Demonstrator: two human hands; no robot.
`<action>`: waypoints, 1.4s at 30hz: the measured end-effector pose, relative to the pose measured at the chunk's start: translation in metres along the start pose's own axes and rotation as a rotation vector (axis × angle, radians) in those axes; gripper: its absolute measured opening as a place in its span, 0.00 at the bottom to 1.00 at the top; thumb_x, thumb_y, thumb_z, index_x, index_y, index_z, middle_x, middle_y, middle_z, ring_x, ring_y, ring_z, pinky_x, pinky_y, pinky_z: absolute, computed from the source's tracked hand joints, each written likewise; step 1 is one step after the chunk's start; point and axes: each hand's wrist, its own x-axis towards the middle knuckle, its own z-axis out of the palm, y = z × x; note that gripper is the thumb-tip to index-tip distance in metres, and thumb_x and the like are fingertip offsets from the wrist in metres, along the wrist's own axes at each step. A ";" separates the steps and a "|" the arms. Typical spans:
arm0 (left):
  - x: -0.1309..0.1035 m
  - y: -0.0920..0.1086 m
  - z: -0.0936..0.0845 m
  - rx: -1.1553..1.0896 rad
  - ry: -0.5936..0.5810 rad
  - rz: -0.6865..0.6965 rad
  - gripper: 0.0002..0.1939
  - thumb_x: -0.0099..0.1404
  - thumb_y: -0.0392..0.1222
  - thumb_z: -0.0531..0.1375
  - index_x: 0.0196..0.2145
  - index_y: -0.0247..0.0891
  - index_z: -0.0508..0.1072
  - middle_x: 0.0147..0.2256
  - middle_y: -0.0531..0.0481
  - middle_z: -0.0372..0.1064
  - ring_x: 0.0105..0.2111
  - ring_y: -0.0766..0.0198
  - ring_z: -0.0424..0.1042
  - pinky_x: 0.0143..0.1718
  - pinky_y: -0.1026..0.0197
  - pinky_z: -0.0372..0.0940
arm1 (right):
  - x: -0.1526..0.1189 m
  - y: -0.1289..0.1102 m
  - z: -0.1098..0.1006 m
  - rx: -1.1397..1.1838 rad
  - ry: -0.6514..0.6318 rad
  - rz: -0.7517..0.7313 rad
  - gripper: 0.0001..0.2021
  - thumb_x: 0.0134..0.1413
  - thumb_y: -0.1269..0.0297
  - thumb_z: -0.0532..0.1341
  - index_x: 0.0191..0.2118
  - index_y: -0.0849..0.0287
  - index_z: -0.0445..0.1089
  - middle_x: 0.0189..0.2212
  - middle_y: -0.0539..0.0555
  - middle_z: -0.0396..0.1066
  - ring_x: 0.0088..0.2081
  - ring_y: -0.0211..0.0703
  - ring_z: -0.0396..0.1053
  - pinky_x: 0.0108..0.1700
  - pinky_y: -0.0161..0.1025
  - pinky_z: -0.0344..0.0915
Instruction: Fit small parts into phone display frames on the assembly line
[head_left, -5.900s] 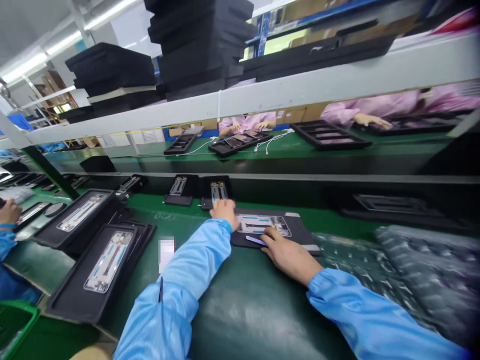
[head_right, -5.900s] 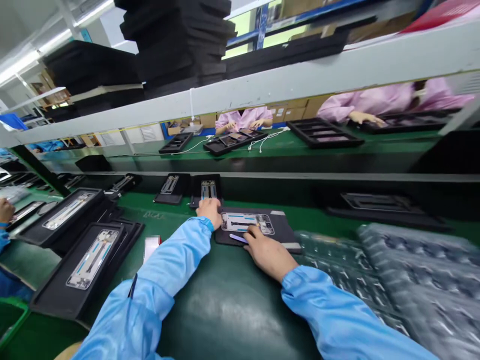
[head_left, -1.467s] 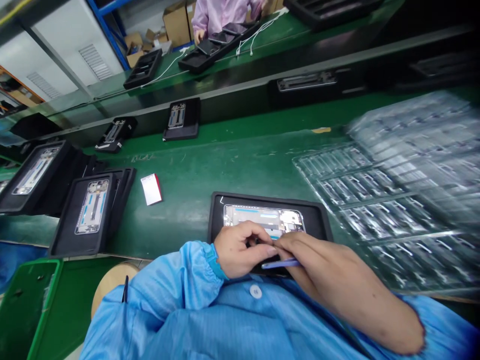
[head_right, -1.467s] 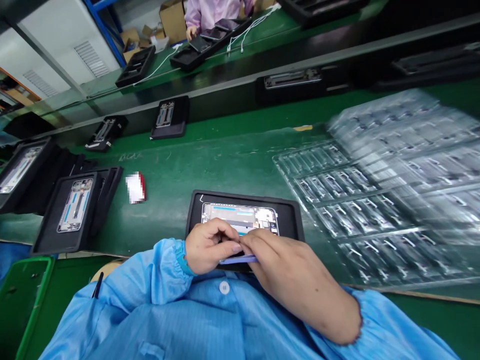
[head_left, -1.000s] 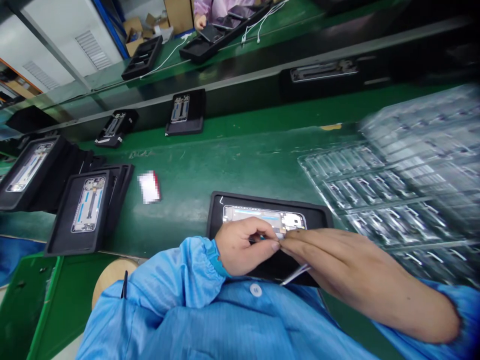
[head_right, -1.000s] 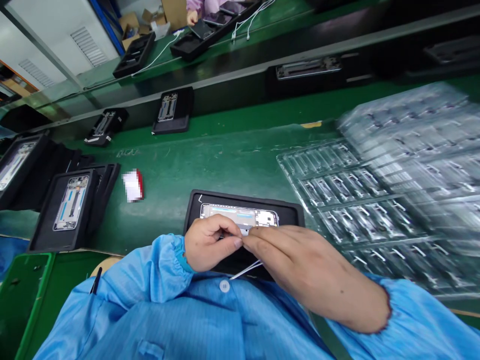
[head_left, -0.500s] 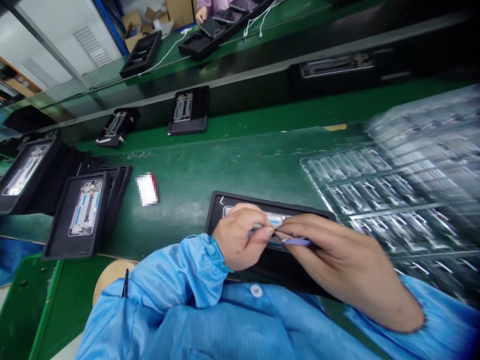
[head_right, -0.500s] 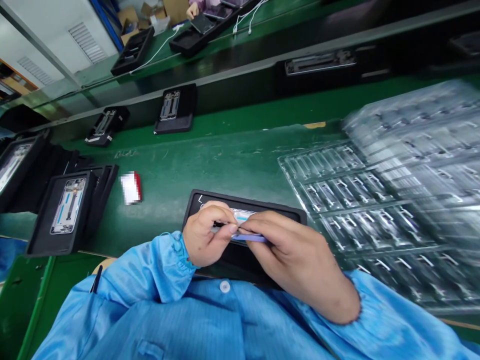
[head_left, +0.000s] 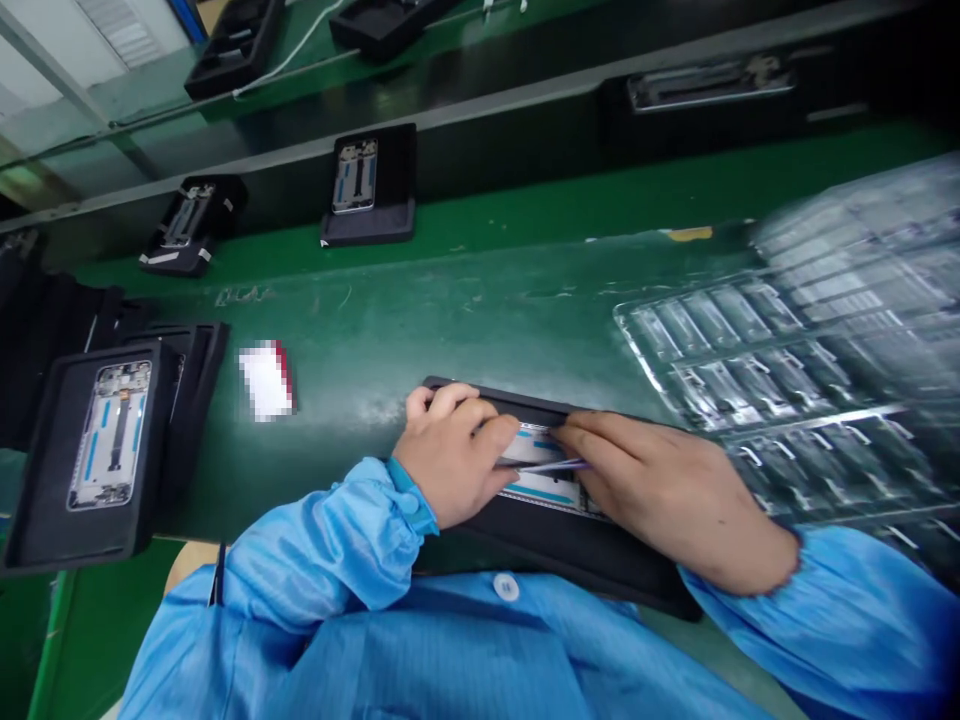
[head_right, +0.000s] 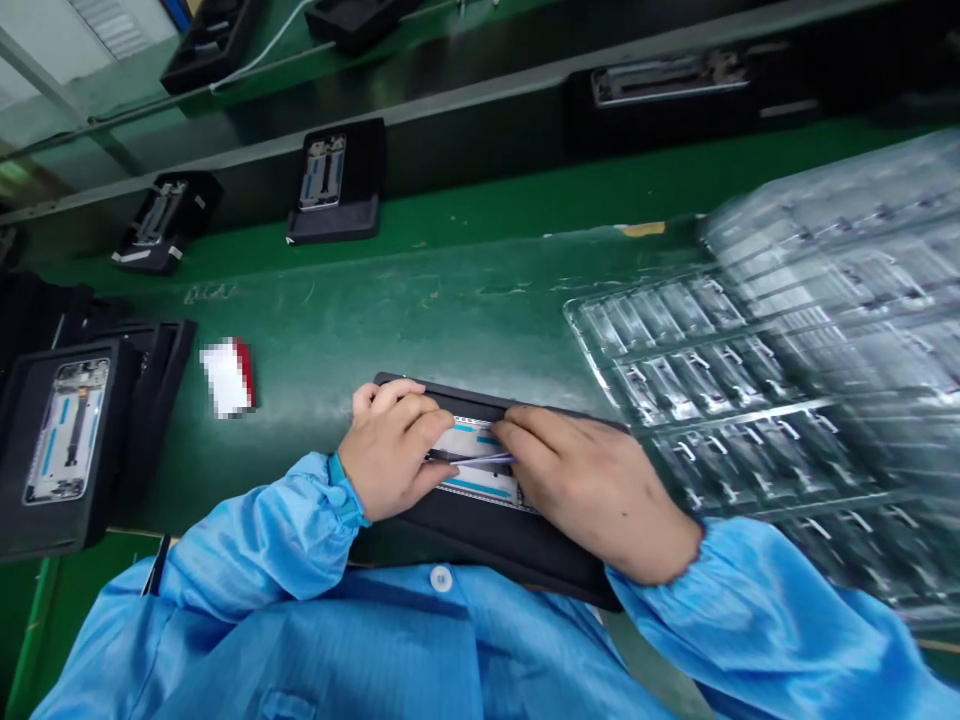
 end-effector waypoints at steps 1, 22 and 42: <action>0.000 0.000 -0.001 -0.006 0.000 0.004 0.22 0.73 0.49 0.73 0.60 0.43 0.77 0.57 0.41 0.80 0.67 0.38 0.67 0.61 0.36 0.57 | 0.001 -0.002 -0.001 0.014 -0.005 0.012 0.14 0.72 0.72 0.59 0.53 0.59 0.82 0.52 0.61 0.83 0.47 0.53 0.82 0.46 0.47 0.77; 0.000 0.001 -0.005 0.016 0.018 0.032 0.18 0.74 0.49 0.71 0.56 0.41 0.77 0.55 0.43 0.80 0.64 0.41 0.69 0.60 0.38 0.59 | 0.015 -0.016 -0.005 -0.019 0.052 0.075 0.08 0.73 0.67 0.64 0.48 0.63 0.80 0.49 0.61 0.82 0.41 0.48 0.79 0.43 0.45 0.72; 0.000 0.000 -0.003 0.007 0.024 0.028 0.17 0.74 0.49 0.72 0.54 0.41 0.78 0.55 0.44 0.81 0.64 0.42 0.70 0.61 0.37 0.57 | 0.017 -0.007 -0.003 0.163 -0.003 0.164 0.08 0.75 0.69 0.59 0.48 0.60 0.77 0.48 0.58 0.82 0.43 0.45 0.81 0.40 0.41 0.74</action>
